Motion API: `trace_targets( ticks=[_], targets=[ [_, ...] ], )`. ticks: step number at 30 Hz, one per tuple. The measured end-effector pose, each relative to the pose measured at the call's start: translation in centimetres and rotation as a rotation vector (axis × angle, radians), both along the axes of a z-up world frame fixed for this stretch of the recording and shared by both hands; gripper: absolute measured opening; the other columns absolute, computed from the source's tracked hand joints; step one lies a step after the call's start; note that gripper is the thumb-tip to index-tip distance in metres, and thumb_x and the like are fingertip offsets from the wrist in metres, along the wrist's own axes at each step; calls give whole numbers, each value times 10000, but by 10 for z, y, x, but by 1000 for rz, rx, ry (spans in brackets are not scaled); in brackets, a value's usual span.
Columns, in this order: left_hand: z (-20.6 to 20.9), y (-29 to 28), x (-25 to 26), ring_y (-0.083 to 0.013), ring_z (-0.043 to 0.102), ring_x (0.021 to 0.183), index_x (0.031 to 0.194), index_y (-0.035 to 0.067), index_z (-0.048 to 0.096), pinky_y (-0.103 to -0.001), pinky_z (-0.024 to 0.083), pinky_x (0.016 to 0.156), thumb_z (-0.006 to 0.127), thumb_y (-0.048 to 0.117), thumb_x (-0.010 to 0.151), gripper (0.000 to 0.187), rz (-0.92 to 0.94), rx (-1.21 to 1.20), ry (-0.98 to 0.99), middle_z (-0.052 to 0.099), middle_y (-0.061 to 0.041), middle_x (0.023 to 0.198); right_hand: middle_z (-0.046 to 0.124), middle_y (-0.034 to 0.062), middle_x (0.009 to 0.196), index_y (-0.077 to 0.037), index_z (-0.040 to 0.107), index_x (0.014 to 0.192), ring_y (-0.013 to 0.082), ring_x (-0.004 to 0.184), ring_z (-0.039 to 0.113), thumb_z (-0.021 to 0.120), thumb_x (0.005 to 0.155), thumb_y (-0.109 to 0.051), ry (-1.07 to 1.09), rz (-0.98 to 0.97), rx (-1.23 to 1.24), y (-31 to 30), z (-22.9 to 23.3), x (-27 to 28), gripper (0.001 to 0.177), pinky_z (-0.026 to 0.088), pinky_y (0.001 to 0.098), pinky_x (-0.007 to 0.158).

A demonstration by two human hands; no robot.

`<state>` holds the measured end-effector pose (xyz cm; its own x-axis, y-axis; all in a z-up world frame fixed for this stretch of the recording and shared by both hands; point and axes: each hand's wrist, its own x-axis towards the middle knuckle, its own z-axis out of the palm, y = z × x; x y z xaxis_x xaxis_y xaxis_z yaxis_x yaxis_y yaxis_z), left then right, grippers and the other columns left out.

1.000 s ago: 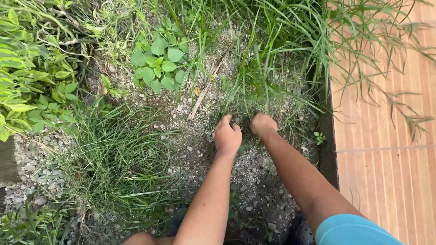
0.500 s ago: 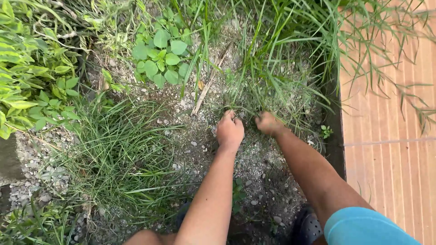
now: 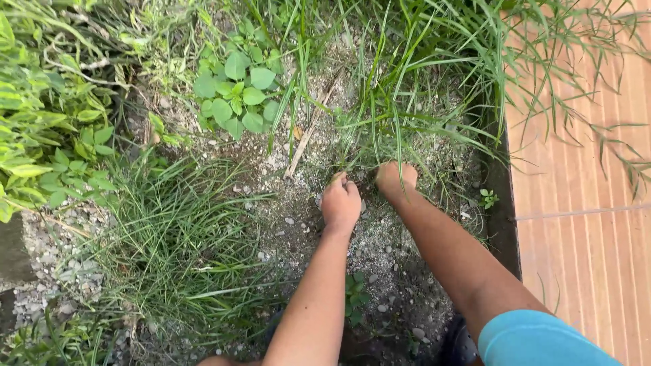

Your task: The recorder is removing weeds from a garden bed by hand.

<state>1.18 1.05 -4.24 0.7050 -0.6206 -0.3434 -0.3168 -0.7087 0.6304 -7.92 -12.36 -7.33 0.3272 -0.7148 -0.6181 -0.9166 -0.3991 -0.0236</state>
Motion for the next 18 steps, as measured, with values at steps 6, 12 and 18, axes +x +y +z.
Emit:
trace_targets(
  ticks=[6,12,18],
  targets=[
    [24,0,3,-300,702,1082,1306,108,653,-444,496,1012,563,246,963,381,-30,44,64,743,-122,1160,774,180,1038,-91,779,1010,344,968,756,556,954,-274,-25,182,116,-10,1,-28,294,603,466,864],
    [9,-4,2,-318,637,1158,1364,139,599,-445,487,1000,628,157,899,466,-275,97,-34,682,-128,1265,747,225,997,-69,750,1001,396,921,731,569,924,-334,-208,104,141,14,-21,-47,330,588,489,867],
    [-13,-35,8,-307,550,1176,1370,174,606,-457,451,953,552,86,911,470,-695,27,-360,642,-137,1269,748,223,1015,-85,739,1035,408,942,735,561,917,-375,-170,15,214,7,-8,-36,360,590,498,879]
  ],
)
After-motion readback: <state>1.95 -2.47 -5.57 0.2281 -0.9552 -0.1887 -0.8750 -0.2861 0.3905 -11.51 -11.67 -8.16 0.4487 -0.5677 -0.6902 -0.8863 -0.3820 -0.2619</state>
